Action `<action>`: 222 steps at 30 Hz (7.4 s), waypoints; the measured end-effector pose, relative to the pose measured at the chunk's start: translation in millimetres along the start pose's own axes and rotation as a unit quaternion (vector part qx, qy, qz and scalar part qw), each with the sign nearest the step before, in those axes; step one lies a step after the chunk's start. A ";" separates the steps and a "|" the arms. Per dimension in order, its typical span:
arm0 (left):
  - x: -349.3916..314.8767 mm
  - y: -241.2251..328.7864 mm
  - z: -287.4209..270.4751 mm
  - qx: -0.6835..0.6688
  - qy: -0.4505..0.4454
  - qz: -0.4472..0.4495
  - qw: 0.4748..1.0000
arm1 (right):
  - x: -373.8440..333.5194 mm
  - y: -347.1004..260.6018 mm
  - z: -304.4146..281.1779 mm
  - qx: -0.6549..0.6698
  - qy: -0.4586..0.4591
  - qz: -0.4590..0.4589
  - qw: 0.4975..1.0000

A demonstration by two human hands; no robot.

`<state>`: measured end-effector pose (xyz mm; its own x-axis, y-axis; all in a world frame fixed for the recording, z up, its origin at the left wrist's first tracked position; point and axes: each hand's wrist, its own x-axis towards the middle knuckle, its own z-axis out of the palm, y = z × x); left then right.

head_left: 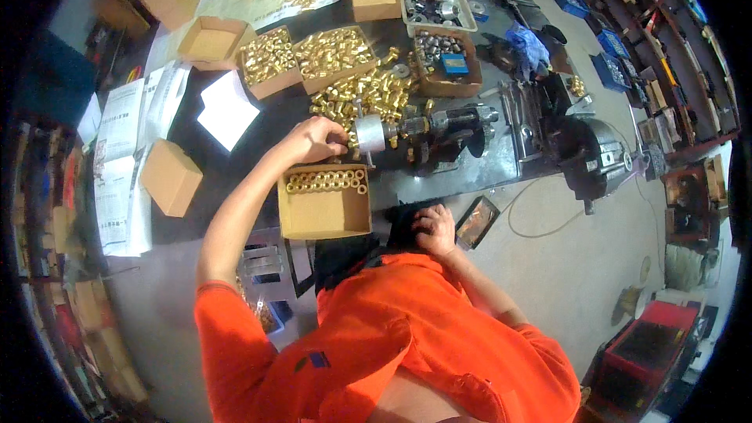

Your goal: The person sorts brass bullet casings from a large pile on a workbench into a small cardboard box. They pick up individual casings and place them into the box, gradually filling it.

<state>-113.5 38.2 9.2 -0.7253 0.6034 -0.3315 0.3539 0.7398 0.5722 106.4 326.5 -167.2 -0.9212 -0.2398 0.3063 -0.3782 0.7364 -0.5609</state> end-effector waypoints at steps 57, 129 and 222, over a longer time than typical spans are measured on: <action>-16.0 -33.7 -9.9 0.154 0.144 0.002 0.977 | 0.5 0.5 4.7 -0.005 0.000 -0.010 1.000; -77.8 29.5 112.6 0.061 0.266 0.005 0.962 | 1.3 0.7 2.8 -0.001 -0.006 0.004 1.000; -76.9 19.2 42.8 0.062 0.326 0.058 0.942 | -10.7 -13.9 5.8 0.044 -0.027 0.069 0.996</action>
<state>-25.6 18.7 13.6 -0.8717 0.4014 0.2812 0.4898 0.7335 0.4713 121.0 315.1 -167.1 -0.9678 -0.1757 0.1804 -0.2515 0.7068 -0.6612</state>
